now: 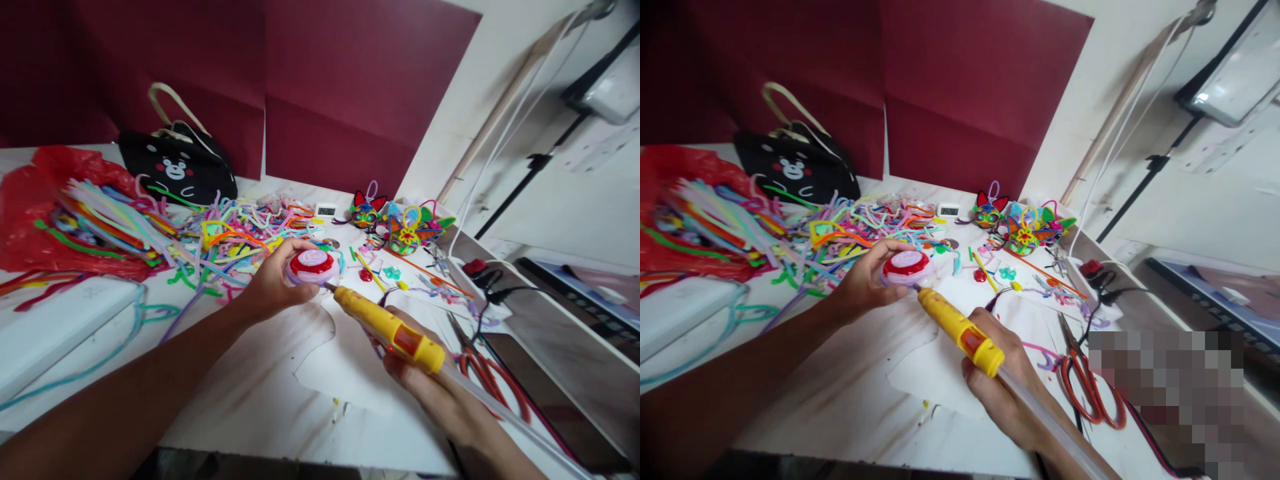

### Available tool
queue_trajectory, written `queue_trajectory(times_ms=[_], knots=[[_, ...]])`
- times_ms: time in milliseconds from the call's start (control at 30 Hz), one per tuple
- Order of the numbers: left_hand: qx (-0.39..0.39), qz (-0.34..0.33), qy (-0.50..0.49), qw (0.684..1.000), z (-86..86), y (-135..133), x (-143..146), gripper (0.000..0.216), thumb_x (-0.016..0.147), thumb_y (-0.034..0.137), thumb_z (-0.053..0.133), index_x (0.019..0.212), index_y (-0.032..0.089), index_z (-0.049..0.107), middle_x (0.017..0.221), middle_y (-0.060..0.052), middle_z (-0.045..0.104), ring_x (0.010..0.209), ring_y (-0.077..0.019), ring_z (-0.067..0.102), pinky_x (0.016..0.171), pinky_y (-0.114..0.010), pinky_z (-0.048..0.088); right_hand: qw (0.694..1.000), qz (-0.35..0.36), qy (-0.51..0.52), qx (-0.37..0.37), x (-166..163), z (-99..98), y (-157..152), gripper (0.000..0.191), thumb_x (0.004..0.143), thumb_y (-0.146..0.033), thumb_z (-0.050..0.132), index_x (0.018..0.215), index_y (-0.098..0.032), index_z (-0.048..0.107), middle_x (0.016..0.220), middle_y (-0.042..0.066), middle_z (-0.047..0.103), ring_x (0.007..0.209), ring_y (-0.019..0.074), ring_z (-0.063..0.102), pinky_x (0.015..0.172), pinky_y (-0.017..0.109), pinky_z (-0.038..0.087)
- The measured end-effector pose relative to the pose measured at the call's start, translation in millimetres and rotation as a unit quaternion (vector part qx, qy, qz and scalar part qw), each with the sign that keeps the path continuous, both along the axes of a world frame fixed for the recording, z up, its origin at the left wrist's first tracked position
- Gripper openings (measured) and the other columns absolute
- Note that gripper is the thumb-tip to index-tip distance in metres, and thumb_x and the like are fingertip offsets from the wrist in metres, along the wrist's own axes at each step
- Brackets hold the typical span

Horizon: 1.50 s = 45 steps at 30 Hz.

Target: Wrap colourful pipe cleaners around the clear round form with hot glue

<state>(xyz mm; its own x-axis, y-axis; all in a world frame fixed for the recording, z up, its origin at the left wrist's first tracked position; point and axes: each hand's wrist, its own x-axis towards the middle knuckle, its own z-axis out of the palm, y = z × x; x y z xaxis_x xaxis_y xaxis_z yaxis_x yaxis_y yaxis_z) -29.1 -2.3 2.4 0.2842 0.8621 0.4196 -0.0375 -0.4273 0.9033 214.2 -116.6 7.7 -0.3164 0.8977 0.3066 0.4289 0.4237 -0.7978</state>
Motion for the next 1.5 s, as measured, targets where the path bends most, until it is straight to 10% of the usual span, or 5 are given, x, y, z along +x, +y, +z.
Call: queue_trajectory(times_ms=[867,1500], knots=[[-0.014,-0.02,-0.019,1.0,-10.9,8.1,-2.9,0.06,0.059,0.032,0.085,0.111,0.021,0.058,0.108,-0.008,0.068,0.092,-0.0241,0.067,0.076,-0.03,0.052,1.0,-0.002,-0.004,0.013,1.2,-3.0,0.1,0.025,0.093,-0.041,0.053,0.113,-0.032,0.064,0.091,0.004,0.068,0.084,0.0266,0.063,0.068,0.035,0.051],[-0.031,-0.035,-0.035,0.998,-6.4,4.8,-3.2,0.062,0.06,0.04,0.086,0.113,0.022,0.06,0.11,-0.007,0.069,0.098,-0.0255,0.065,0.081,-0.03,0.051,0.998,-0.048,0.022,0.028,0.9,1.2,2.1,0.011,0.087,-0.026,0.052,0.076,-0.025,0.048,0.075,0.001,0.055,0.069,0.0216,0.056,0.063,0.033,0.045]])
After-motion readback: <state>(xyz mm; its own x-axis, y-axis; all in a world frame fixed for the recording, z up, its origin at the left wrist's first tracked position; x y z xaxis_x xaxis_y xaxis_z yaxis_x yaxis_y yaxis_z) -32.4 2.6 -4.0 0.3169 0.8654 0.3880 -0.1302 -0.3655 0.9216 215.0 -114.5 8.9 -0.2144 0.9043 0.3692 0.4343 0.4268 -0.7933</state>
